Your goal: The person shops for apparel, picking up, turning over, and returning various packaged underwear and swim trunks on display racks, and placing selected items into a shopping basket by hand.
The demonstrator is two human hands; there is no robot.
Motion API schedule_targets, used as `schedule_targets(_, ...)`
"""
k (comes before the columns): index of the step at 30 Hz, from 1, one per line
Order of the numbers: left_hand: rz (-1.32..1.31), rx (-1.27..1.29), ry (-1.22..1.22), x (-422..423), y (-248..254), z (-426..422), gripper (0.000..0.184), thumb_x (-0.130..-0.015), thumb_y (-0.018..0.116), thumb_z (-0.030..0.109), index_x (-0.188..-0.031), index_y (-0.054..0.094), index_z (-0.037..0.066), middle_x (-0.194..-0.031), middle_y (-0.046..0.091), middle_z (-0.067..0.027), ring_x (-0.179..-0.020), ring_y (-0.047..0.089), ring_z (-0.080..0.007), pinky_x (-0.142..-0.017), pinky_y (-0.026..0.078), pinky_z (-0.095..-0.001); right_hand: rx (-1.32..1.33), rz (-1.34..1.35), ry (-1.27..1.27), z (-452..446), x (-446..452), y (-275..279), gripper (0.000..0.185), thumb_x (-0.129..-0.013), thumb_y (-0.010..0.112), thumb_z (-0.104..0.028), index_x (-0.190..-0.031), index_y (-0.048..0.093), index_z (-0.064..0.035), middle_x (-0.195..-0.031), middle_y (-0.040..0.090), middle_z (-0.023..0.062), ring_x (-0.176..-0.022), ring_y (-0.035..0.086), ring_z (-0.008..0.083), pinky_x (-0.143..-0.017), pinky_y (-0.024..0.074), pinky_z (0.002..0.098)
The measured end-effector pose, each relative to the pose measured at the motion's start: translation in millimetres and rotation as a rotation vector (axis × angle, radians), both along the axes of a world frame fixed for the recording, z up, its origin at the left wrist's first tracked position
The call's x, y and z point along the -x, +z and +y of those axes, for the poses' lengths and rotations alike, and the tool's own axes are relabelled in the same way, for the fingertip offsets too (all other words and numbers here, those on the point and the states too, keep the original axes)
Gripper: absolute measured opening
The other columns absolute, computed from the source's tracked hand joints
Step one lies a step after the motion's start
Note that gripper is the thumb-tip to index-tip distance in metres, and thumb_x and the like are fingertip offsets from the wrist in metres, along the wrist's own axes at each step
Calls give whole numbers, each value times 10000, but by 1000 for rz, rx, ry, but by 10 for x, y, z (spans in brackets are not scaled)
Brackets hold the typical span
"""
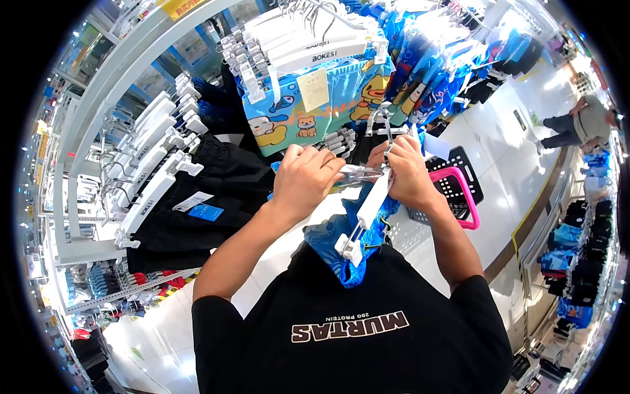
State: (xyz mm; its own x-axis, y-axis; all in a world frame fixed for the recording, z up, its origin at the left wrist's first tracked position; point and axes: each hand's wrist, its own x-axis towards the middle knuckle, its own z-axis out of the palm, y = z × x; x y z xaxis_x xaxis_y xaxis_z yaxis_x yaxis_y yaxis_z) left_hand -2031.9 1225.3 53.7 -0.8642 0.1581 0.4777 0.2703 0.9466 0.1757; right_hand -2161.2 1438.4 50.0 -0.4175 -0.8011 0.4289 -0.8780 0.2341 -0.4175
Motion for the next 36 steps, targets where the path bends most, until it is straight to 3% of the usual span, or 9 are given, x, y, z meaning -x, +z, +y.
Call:
schedule_targets(1, 9, -3, -1, -6, -1, 0, 185, -813, 785, 211, -967, 730, 123, -940, 692, 33, -840, 620, -159, -762, 408, -333, -26, -8, 6, -5, -6, -11, 226, -653, 694, 32, -850, 699, -78, -961, 677, 37, -979, 598, 268, -1015, 388, 426)
schedule_targets(2, -13, -16, 11, -11, -14, -11, 188, -812, 786, 213, -969, 731, 123, -938, 694, 30, -840, 621, -164, -761, 408, -335, -4, 63, -2, 0, 14, -43, 180, -686, 805, -97, -816, 683, -74, -884, 650, 44, -899, 558, 272, -959, 377, 423)
schedule_targets(10, -129, -265, 152, -48, -164, -223, 231, -816, 788, 266, -959, 739, 92, -908, 706, -13, -851, 649, -219, -729, 398, -359, 76, 49, -86, 292, 37, 81, 233, -667, 842, -72, -767, 634, -108, -831, 643, 24, -859, 587, 240, -900, 380, 399)
schedule_targets(11, -140, -286, 173, -49, -165, -241, 235, -819, 786, 270, -960, 740, 87, -910, 706, -17, -853, 652, -223, -724, 398, -360, 37, 67, -78, 322, 5, 117, 223, -701, 834, -167, -752, 632, -88, -830, 629, 28, -832, 552, 265, -925, 389, 419)
schedule_targets(16, -73, -309, 182, 8, -169, -224, 266, -821, 792, 273, -987, 744, 71, -933, 709, -39, -853, 652, -246, -734, 407, -358, -78, -9, -13, 319, -126, 39, 175, -711, 831, -155, -780, 676, -111, -831, 629, 13, -851, 569, 246, -1000, 379, 447)
schedule_targets(25, -33, -364, 219, 61, -141, -86, 224, -835, 778, 248, -985, 735, 87, -919, 691, -17, -842, 633, -235, -753, 391, -365, 87, 26, -181, 148, -165, 57, 385, -702, 860, -155, -1066, 749, -94, -895, 659, 31, -890, 581, 246, -900, 372, 395)
schedule_targets(31, -87, -457, 271, 88, -28, -46, 236, -837, 781, 204, -1027, 737, 72, -936, 701, -63, -841, 657, -271, -722, 422, -365, 189, 38, -208, 16, -213, -13, 361, -687, 869, -128, -1023, 741, -104, -916, 677, 38, -907, 594, 248, -927, 385, 403)
schedule_targets(36, 70, -447, 252, 221, 260, -240, 241, -834, 785, 224, -1029, 746, 88, -920, 723, -70, -717, 663, -293, -690, 480, -365, 258, 33, -287, 99, -187, -78, 310, -694, 858, -107, -965, 707, -113, -925, 697, 21, -890, 613, 240, -913, 376, 406)
